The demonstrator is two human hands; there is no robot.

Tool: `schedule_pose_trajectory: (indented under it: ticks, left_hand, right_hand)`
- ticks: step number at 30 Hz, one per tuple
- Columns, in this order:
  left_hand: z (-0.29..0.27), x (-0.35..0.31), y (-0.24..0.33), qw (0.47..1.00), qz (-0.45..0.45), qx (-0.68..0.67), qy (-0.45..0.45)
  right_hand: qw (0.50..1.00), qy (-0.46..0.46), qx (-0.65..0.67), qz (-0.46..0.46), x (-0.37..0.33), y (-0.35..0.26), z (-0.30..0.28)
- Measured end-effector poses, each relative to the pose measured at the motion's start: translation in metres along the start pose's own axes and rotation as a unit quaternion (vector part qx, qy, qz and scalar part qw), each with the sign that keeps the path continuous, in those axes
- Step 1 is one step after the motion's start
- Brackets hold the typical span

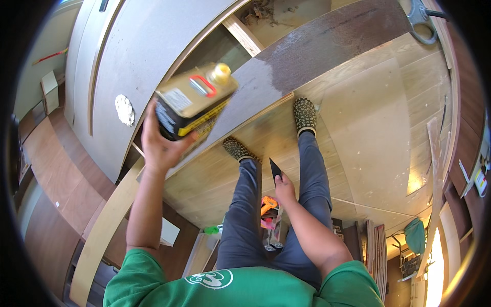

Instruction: The person pours glue from a container onto a wood panel and spreads it evenly across the surface using a scraper.

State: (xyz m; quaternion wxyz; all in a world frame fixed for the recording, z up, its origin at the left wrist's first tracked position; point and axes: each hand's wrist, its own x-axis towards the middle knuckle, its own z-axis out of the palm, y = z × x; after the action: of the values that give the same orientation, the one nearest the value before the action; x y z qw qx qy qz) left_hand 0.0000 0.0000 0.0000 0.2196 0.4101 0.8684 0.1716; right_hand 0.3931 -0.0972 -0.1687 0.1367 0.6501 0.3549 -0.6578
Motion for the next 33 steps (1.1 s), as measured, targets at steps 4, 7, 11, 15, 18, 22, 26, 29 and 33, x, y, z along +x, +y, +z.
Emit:
schedule_pose_trajectory:
  ticks: [4, 7, 11, 15, 18, 22, 26, 29, 33]
  left_hand:
    - [0.022, -0.026, 0.003, 0.991, -0.063, 0.095, -0.071]
    - [0.036, -0.036, -0.005, 0.984, -0.079, 0.13, -0.093]
    - [0.044, -0.035, -0.005, 0.976, -0.087, 0.156, -0.121]
    - [0.047, -0.03, 0.002, 0.974, -0.078, 0.17, -0.128]
    - [0.048, -0.026, 0.004, 0.97, -0.079, 0.179, -0.142]
    - [0.047, -0.021, 0.014, 0.966, -0.078, 0.188, -0.161]
    - [0.048, -0.017, 0.023, 0.964, -0.082, 0.191, -0.167]
    - [0.05, -0.016, 0.026, 0.962, -0.081, 0.195, -0.172]
    - [0.051, -0.013, 0.032, 0.961, -0.084, 0.198, -0.174]
  right_hand:
    - [1.0, -0.015, 0.021, -0.005, 0.003, 0.0, 0.005]
    - [1.0, -0.012, 0.011, 0.0, 0.003, -0.001, 0.005]
    - [1.0, -0.01, 0.017, -0.005, 0.005, 0.0, 0.005]
    - [0.999, -0.016, 0.035, 0.004, 0.004, -0.001, 0.005]
    - [0.999, -0.019, 0.036, 0.003, 0.001, -0.004, 0.005]
    - [0.998, -0.029, 0.044, 0.023, -0.005, -0.01, 0.004]
    - [0.998, -0.024, 0.047, 0.027, -0.006, -0.006, 0.004]
    - [0.999, -0.019, 0.039, 0.019, -0.003, 0.003, 0.007]
    - [0.999, -0.018, 0.035, 0.025, -0.002, 0.006, 0.008]
